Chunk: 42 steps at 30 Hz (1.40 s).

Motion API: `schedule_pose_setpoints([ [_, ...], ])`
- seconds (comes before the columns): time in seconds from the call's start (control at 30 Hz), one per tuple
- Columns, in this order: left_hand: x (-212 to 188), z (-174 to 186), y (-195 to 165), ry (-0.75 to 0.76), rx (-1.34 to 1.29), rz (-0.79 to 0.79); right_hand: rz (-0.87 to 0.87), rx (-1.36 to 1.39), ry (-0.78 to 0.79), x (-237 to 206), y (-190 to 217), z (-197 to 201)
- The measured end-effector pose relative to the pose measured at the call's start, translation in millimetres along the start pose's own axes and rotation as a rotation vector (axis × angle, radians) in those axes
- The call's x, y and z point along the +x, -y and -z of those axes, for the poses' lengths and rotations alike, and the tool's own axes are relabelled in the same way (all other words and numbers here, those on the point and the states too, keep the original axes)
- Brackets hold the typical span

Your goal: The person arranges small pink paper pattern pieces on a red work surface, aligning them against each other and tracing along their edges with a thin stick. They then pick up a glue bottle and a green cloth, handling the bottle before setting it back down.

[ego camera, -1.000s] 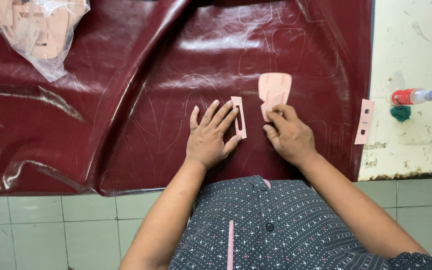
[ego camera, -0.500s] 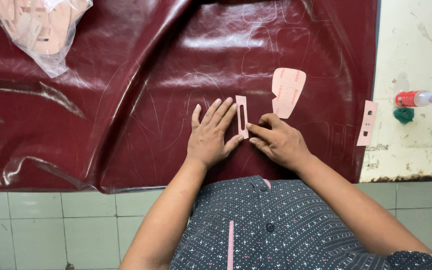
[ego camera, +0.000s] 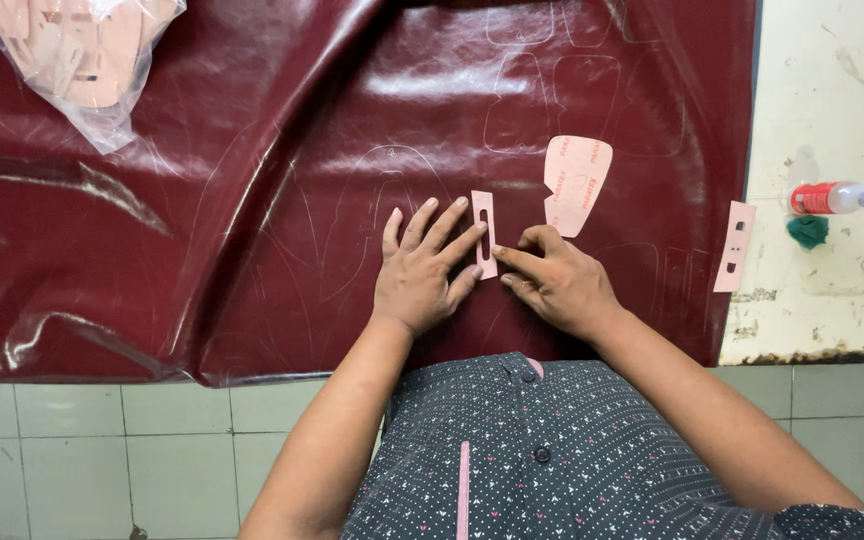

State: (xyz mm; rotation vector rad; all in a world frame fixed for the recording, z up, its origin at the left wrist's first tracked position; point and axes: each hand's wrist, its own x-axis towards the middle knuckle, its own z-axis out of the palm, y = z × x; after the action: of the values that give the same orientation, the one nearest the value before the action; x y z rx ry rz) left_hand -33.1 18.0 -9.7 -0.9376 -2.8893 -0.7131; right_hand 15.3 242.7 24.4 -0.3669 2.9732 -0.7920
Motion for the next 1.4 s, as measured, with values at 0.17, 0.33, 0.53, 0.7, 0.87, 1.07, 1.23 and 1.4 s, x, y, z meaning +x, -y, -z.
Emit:
schedule_pose_setpoints([
  [0.17, 3.2, 8.7, -3.5, 0.052, 0.012, 0.014, -0.007, 0.027, 0.013, 0.6, 0.6, 1.5],
  [0.33, 2.7, 8.7, -3.0, 0.087, 0.019, 0.005, 0.011, 0.014, 0.005, -0.4, 0.5, 2.8],
  [0.53, -0.7, -0.4, 0.4, 0.076, 0.070, 0.005, 0.013, 0.003, -0.002, -3.3, 1.1, 1.5],
  [0.7, -1.4, -1.9, 2.4, 0.076, 0.134, -0.003, 0.009, -0.010, -0.002, -4.1, 1.3, 0.6],
  [0.87, -0.7, 2.4, -0.5, 0.081, 0.010, 0.014, 0.001, -0.008, 0.004, -4.7, 0.8, -0.8],
  [1.07, -0.6, 3.4, -1.3, 0.068, 0.038, -0.007, -0.009, -0.016, 0.006, -6.4, -0.8, -2.9],
  [1.23, -0.9, 1.1, 0.4, 0.068, 0.029, -0.008, -0.008, -0.004, 0.004, -6.9, -1.6, -3.1],
  [1.4, -1.9, -0.8, 1.4, 0.063, 0.038, -0.014, -0.017, 0.012, 0.001, -6.5, 0.0, -2.0],
])
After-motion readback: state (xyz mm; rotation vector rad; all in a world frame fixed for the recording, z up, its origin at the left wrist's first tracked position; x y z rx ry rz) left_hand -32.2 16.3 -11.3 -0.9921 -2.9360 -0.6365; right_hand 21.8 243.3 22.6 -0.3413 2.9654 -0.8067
